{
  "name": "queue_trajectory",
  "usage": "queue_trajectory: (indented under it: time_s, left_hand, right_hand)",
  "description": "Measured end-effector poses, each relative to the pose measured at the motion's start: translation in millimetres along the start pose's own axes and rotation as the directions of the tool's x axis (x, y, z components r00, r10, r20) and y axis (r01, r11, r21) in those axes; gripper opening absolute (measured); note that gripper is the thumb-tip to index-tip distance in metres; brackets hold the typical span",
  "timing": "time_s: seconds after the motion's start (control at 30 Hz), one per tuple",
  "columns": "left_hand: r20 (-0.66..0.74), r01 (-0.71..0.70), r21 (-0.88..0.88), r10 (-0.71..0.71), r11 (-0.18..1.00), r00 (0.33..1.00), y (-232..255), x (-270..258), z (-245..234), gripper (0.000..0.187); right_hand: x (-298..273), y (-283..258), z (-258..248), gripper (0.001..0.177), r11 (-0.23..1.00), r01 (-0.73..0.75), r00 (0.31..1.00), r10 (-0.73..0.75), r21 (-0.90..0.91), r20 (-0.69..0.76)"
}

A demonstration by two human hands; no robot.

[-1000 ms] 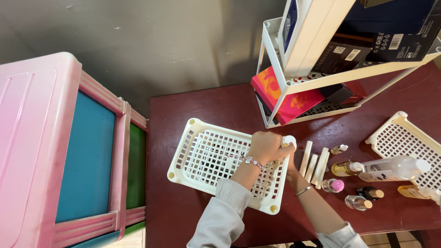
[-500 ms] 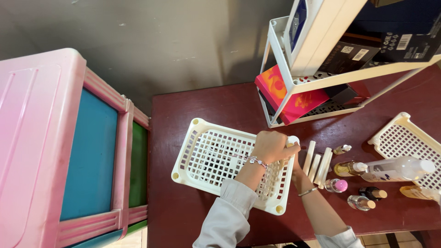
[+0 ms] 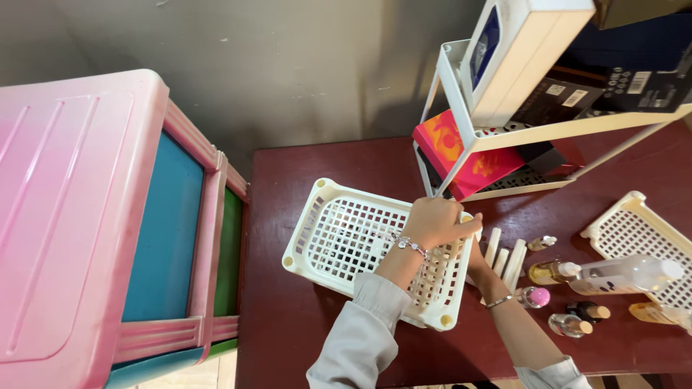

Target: The person removes bottles and small items from a white plastic storage rack, then disassembles the rack by detaching the shelves and legs. They wipe the rack components with a cloth and reassemble the rack by inserting the legs and stacking the shelves back together.

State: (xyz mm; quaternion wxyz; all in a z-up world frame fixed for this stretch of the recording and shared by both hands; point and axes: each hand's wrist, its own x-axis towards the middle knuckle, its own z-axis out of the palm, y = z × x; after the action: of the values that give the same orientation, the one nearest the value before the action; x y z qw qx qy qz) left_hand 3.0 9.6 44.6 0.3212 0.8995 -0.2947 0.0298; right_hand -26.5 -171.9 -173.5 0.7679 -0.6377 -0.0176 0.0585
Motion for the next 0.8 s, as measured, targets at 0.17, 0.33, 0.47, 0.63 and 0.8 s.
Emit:
queue_trajectory:
  time_s: [0.17,0.33,0.47,0.63,0.8]
  left_hand:
    - [0.015,0.049,-0.099,-0.048,0.994,0.999,1.9,-10.0,-16.1,0.059]
    - [-0.299,0.006,0.087,0.021,0.996,0.954,-31.0,-52.2,-68.0,0.032]
    - [-0.539,0.458,-0.088,-0.429,0.885,0.725,-93.8,-137.0,-129.6,0.049]
    - [-0.26,0.449,-0.599,-0.691,0.664,0.675,-145.1,-232.7,-130.1,0.052]
    - [-0.07,0.25,-0.885,-0.643,0.393,0.763,-169.9,-265.1,-86.4,0.056]
  right_hand:
    - [-16.6,-16.4,9.6,0.038,0.999,-0.006,1.0,0.005,-0.036,-0.027]
    - [-43.7,-68.2,40.1,0.052,0.964,0.016,0.956,-0.093,-0.266,-0.28]
    - [-108.1,-112.0,71.4,0.047,0.978,0.008,0.893,-0.102,-0.21,-0.439]
    - [-135.8,-135.9,118.6,0.057,0.962,-0.11,0.943,0.022,-0.249,-0.333]
    - [-110.4,-144.7,117.1,0.07,0.91,0.019,0.972,-0.114,-0.414,-0.207]
